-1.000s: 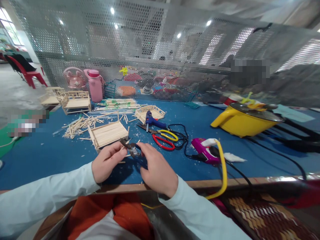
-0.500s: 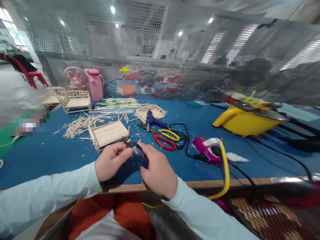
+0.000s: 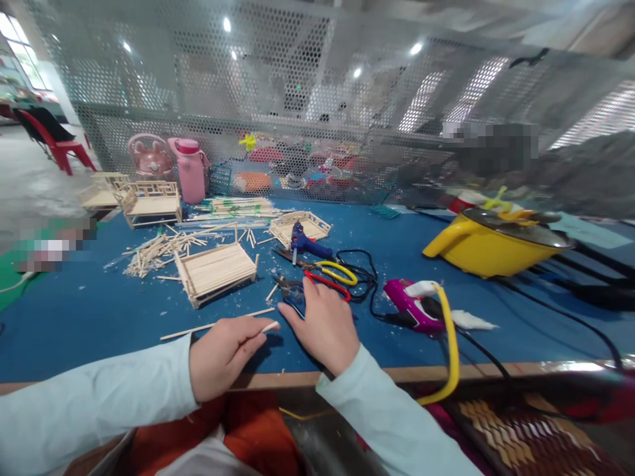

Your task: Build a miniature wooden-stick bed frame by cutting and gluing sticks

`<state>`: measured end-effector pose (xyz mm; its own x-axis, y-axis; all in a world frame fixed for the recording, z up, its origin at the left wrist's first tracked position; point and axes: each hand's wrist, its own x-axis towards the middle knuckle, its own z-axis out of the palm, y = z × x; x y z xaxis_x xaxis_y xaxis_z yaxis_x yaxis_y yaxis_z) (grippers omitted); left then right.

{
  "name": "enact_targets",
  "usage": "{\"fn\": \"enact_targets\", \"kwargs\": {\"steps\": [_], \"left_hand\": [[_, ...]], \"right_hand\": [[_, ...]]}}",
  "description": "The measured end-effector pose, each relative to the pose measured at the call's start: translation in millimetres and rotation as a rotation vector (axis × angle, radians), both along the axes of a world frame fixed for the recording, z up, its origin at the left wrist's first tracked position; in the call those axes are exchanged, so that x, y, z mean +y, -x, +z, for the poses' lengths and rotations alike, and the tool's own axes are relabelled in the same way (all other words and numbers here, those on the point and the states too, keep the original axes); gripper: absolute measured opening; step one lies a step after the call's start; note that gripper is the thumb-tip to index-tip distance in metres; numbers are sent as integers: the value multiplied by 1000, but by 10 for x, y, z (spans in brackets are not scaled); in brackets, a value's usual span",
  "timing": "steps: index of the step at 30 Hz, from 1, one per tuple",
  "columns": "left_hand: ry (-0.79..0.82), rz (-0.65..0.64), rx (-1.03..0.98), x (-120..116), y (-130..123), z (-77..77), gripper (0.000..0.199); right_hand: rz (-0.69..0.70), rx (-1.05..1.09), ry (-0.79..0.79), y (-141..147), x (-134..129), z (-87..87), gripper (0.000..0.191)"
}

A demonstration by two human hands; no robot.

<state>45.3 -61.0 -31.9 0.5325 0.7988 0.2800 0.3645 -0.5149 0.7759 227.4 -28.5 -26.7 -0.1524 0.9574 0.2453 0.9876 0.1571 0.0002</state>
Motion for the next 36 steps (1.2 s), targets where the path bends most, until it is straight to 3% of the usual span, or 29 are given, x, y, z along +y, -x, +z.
{"fn": "enact_targets", "kwargs": {"steps": [3,5,8,12,16,19,21,25,28,31,34,36], "left_hand": [[5,-10,89,52,45,-1,30],[-30,-4,171,73,70,5,33],[-116,7,291,74,74,3,37],[-218,34,362,25,50,-11,36],[-202,104,288,-11,46,-10,29],[-155,117,181,-2,47,-11,33],[-135,104,96,13,49,-10,38],[-52,96,-64,27,62,9,42],[17,118,-173,39,62,13,43],[145,190,-351,88,44,11,41],[382,242,-598,165,36,49,45],[550,174,-726,200,50,97,55]], "right_hand": [[65,1,-100,40,41,8,55],[96,1,-100,34,-67,93,43],[159,129,2,8,-330,255,32],[203,220,166,-43,-470,325,36],[52,116,141,-68,-312,211,36],[59,1,158,19,-223,116,22],[40,-84,147,99,-212,70,15],[-92,-122,42,115,-256,63,19],[-123,117,-142,-43,-336,181,22],[-66,579,-196,-210,-440,355,29],[28,1089,58,-234,-510,440,42],[65,1340,299,-159,-514,411,45]]}}
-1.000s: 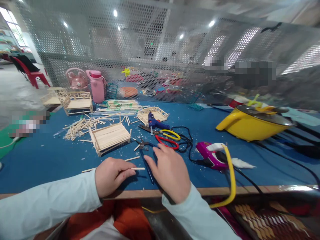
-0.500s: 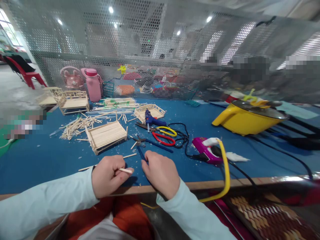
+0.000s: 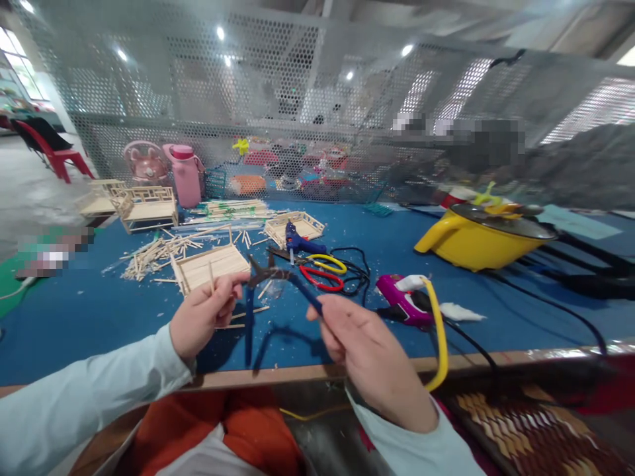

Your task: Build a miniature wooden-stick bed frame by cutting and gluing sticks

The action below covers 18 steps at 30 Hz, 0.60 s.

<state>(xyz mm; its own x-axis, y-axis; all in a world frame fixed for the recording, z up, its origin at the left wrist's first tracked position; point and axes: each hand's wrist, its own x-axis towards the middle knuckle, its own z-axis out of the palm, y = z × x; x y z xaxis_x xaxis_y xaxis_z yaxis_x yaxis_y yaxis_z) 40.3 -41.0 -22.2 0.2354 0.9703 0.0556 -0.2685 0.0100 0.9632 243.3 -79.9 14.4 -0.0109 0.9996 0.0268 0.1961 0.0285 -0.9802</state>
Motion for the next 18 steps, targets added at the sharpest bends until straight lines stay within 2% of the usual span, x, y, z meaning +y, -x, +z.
{"fn": "enact_targets", "kwargs": {"steps": [3,5,7,10,15,18], "left_hand": [[94,-221,-100,0,37,57,70],[55,-262,-50,-20,54,68,68],[9,-177,19,-33,55,67,56],[41,-47,61,-26,43,76,45],[27,-83,133,-1,42,119,28],[6,-46,181,4,28,99,20]], "right_hand": [[152,235,204,163,38,-122,43],[170,287,236,250,65,-213,41],[155,272,210,304,78,-286,42],[131,221,155,347,68,-353,43],[96,252,152,385,52,-395,43],[83,257,169,399,58,-409,43]]}}
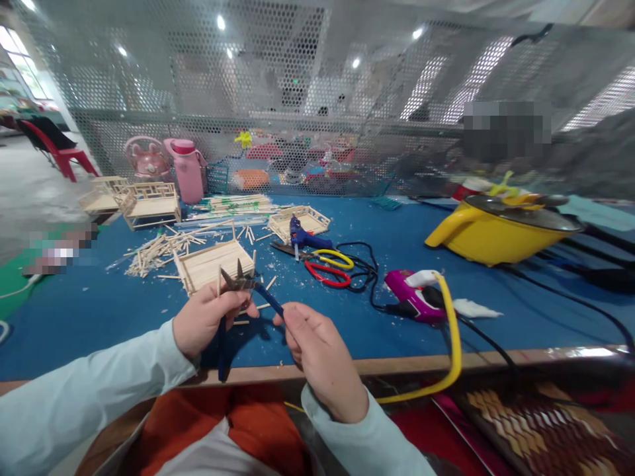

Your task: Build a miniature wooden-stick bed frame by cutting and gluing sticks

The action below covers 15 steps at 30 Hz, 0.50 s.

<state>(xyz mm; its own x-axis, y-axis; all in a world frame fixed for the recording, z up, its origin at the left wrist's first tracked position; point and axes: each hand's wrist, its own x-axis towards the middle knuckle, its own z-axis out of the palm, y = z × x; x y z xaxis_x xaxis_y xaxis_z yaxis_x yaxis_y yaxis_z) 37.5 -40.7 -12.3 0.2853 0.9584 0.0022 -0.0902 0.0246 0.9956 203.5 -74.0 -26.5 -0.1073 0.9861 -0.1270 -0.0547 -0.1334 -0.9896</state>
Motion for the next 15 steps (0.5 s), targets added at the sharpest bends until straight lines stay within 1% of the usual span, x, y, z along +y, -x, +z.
{"fn": "enact_targets", "kwargs": {"steps": [2,4,7,11,13,15], "left_hand": [[20,39,15,3,-14,-31,17],[48,52,28,4,-19,-54,16],[18,23,56,-4,-3,-51,23],[-26,-25,49,-32,27,-7,34],[-16,-7,15,-49,22,7,35],[22,43,-29,-63,3,9,35]], "right_hand": [[3,-2,15,8,3,-7,42],[20,8,34,13,4,-7,42],[46,62,75,6,2,19,41],[48,161,132,-29,-4,76,40],[52,177,140,-43,-12,89,40],[49,173,132,-47,-21,84,41]]}}
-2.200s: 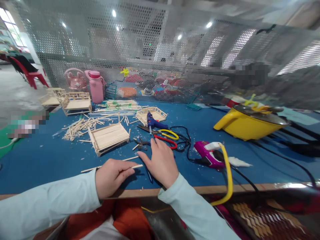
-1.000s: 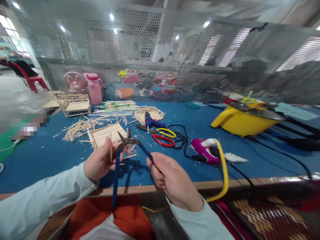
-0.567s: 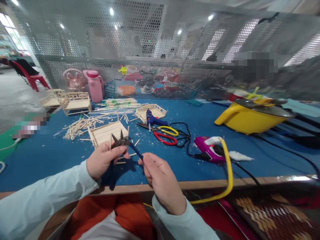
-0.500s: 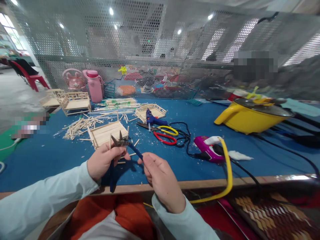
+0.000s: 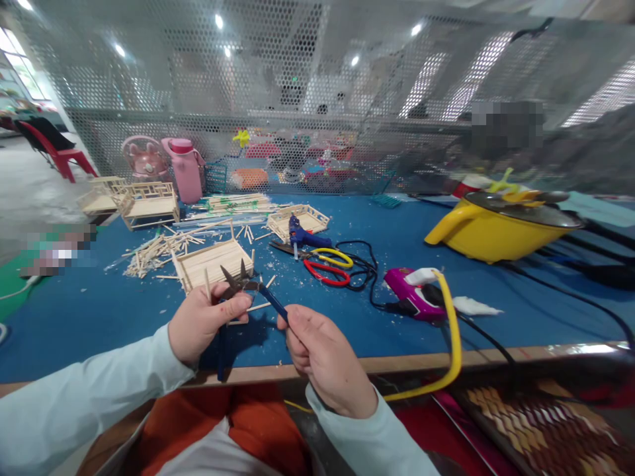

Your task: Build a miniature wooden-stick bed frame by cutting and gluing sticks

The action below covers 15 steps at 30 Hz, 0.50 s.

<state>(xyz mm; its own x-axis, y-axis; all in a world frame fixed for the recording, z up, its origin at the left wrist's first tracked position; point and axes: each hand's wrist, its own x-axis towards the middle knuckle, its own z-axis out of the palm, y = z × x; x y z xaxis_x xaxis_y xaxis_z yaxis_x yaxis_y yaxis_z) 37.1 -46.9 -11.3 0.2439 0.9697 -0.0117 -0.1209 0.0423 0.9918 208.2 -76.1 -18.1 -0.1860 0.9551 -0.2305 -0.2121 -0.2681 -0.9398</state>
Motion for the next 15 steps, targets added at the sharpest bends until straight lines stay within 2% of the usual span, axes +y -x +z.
{"fn": "enact_targets", "kwargs": {"steps": [3,5,8,11,13,15], "left_hand": [[69,58,-60,-2,-22,-17,37],[75,33,-108,8,-17,-32,39],[109,-93,-229,19,24,-21,45],[259,-241,-380,7,80,45,52],[343,-328,-451,-6,109,93,48],[363,-385,-475,-15,121,115,43]], "right_hand": [[-15,-3,-12,14,-9,-26,41],[-18,15,-10,29,-9,-38,40],[-14,67,-8,46,-1,-36,39],[1,128,12,48,8,-22,37],[22,163,27,49,9,-17,36],[32,179,21,58,7,-23,36]]}}
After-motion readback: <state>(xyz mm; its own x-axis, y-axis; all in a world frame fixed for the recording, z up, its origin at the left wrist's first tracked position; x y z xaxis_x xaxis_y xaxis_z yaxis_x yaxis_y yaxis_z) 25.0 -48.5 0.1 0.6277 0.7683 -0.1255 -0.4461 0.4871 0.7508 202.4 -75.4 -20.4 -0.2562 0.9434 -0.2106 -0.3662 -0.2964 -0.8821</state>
